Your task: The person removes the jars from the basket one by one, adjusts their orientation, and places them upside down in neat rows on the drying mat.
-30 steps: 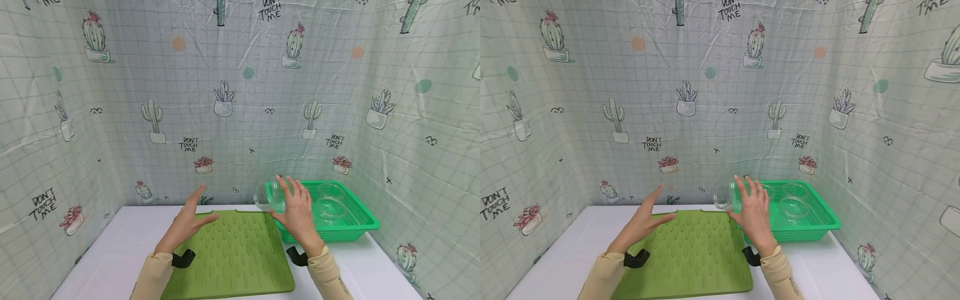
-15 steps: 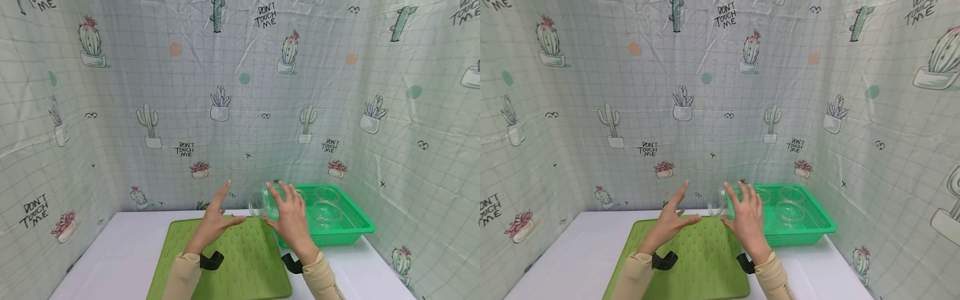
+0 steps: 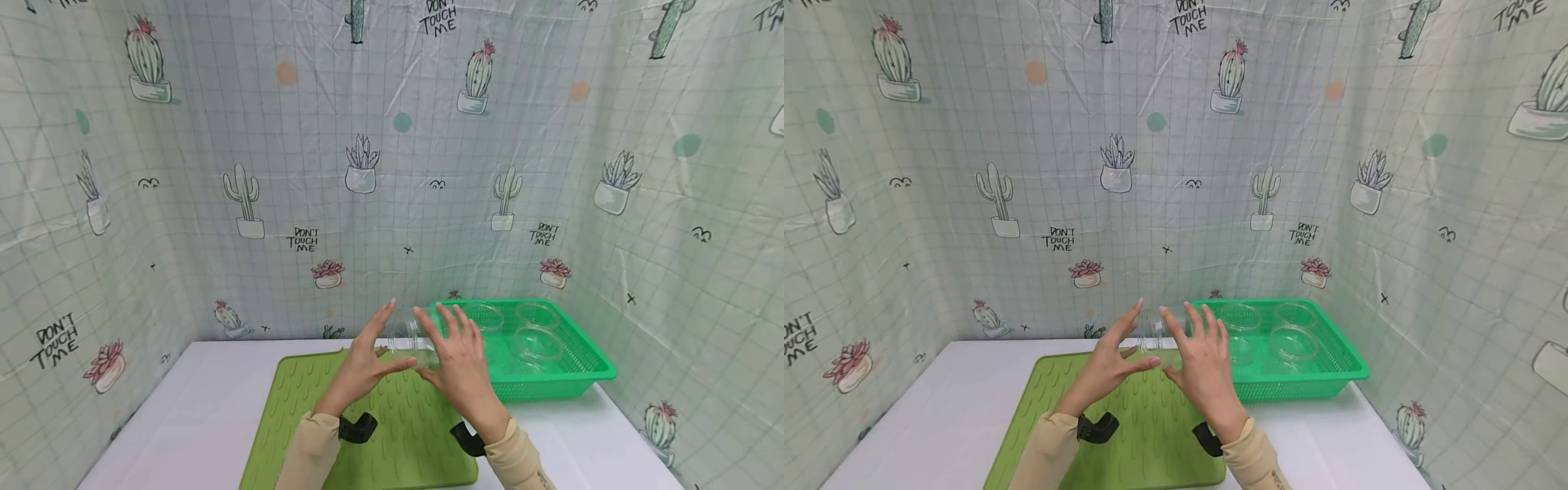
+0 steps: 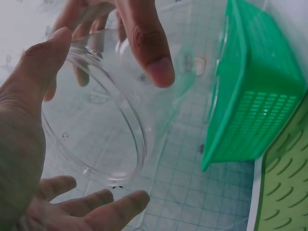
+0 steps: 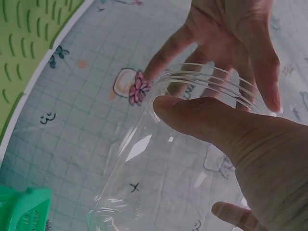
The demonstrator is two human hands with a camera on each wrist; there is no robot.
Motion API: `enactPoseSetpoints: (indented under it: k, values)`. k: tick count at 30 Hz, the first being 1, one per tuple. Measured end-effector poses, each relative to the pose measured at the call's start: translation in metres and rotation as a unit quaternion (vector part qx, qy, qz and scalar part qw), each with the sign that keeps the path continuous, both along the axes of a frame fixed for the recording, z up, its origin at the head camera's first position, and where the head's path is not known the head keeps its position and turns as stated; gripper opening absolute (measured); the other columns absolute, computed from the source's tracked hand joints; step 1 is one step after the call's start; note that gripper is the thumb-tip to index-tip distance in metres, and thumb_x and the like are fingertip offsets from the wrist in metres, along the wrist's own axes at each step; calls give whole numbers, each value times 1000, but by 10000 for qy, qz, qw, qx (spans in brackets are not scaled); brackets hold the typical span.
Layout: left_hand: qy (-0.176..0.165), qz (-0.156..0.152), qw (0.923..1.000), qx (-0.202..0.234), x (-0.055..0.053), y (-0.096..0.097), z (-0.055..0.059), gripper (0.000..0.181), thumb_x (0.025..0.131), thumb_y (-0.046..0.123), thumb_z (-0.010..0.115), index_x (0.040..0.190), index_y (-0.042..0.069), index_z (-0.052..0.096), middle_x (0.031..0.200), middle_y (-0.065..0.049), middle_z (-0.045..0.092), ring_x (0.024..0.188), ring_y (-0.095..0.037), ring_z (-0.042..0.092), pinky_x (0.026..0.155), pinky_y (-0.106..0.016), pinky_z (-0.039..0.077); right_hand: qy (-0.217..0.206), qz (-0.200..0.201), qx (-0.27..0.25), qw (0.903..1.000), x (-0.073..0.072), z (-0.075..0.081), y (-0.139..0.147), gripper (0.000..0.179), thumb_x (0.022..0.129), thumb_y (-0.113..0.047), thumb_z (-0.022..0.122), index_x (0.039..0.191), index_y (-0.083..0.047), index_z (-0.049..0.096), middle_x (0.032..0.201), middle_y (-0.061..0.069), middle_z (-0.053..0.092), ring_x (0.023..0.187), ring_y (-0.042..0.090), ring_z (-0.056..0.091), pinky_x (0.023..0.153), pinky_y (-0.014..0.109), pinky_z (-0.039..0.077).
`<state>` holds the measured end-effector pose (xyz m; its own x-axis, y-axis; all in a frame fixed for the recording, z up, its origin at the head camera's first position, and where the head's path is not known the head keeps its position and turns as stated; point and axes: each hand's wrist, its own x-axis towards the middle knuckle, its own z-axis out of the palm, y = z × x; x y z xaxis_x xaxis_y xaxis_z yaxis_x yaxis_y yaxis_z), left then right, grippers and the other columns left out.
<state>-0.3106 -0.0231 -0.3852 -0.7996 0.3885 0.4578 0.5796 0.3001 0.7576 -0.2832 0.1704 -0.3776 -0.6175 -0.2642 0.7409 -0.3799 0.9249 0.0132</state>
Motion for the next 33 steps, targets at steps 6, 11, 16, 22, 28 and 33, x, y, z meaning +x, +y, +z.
enactPoseSetpoints:
  k: [6, 11, 16, 22, 28, 33]
  values:
    - [-47, 43, 9999, 130, 3, -4, 3, 93, 79, 41, 77, 153, 38, 21, 161, -2, 22, 141, -35, 35, 97, -48, 51, 54, 138, 16, 9999, 1, 1, -7, 113, 54, -35, 96, 149, -29, 36, 145, 18, 44, 136, 46, 35, 104, 67, 34]
    - [-45, 101, 9999, 117, 5, -9, 1, 89, 79, 40, 78, 152, 37, 26, 159, -5, 26, 137, -39, 40, 95, -46, 53, -188, 237, -31, 9995, 2, -2, -9, 117, 53, -38, 95, 151, -28, 33, 146, 20, 42, 137, 47, 34, 105, 67, 34]
    - [-183, 207, 9996, 103, 7, -17, -2, 87, 80, 40, 78, 151, 37, 28, 157, 0, 30, 135, -36, 43, 95, -45, 53, -633, 476, -381, 9961, 7, -2, -6, 122, 54, -43, 93, 154, -29, 24, 153, 22, 31, 141, 47, 27, 105, 69, 31]
    - [-142, 379, 9990, 189, 8, -27, -2, 85, 81, 35, 78, 151, 36, 30, 156, -1, 31, 136, -35, 43, 96, -46, 52, -1600, 1317, -1770, 9622, 13, 7, 4, 120, 65, -48, 87, 156, -35, 9, 162, 16, 5, 145, 48, 14, 101, 75, 28]
    - [-255, 463, 9980, 343, 7, -35, 6, 86, 80, 33, 78, 151, 36, 29, 157, -1, 29, 139, -35, 39, 99, -47, 50, -2253, 1981, -3669, 8806, 3, 9, 16, 88, 92, -57, 56, 155, -38, -2, 162, 12, -9, 146, 47, 10, 105, 73, 26]
    - [-217, 486, 9981, 316, 8, -38, 10, 87, 81, 33, 78, 152, 34, 29, 158, 1, 27, 140, -33, 38, 101, -46, 49, -3211, 2571, -5292, 7421, -11, 5, 21, 67, 102, -52, 32, 154, -37, -8, 162, 13, -8, 146, 45, 12, 108, 67, 30]
